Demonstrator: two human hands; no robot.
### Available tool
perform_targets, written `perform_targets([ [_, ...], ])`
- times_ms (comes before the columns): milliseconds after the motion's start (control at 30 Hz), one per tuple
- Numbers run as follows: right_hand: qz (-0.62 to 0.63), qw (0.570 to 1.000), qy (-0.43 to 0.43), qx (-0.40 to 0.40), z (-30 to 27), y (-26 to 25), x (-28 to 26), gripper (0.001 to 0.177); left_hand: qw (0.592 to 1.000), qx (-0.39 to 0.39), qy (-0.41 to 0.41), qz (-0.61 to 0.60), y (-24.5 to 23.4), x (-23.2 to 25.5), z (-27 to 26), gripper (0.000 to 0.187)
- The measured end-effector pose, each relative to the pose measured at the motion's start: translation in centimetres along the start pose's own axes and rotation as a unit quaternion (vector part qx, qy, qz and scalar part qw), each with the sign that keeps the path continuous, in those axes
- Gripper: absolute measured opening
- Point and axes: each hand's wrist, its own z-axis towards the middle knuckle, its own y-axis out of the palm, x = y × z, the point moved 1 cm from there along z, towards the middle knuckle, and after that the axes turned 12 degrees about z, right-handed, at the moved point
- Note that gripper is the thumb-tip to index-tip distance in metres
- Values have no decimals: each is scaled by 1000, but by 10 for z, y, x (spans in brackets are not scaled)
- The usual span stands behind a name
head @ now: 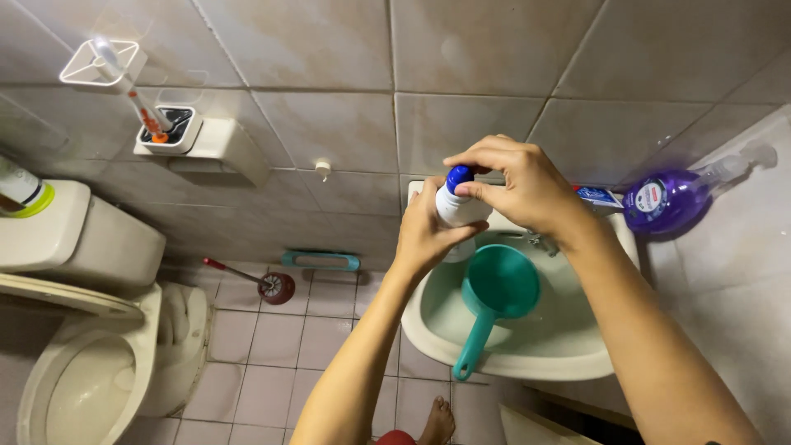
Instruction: Applying cleaning solution and scrubbing a bathroom floor with a handheld brush.
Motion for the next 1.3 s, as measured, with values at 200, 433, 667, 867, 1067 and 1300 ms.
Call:
perform_targets([
  [200, 40, 996, -74, -32, -1, 22, -37, 55, 997, 52, -50, -6, -22, 18, -33, 67],
  [433, 78, 993, -69, -57, 5, 73, -44, 40, 987, 94, -130, 3, -61, 22, -76, 67],
  [667, 318, 916, -75, -231, 9, 126, -62, 50, 971, 124, -198, 55, -102, 16, -124, 70],
  [867, 73, 983, -16, -169, 15, 185, -95, 43, 957, 155, -232, 84, -137, -1, -166, 67],
  [1067, 291, 914, -127, -253, 9, 230, -130, 40, 945, 187, -248, 101, -174, -26, -215, 72],
  [1300, 94, 973, -134, -164, -15, 312, -158, 44, 934, 204, -239, 171, -212, -40, -276, 73],
])
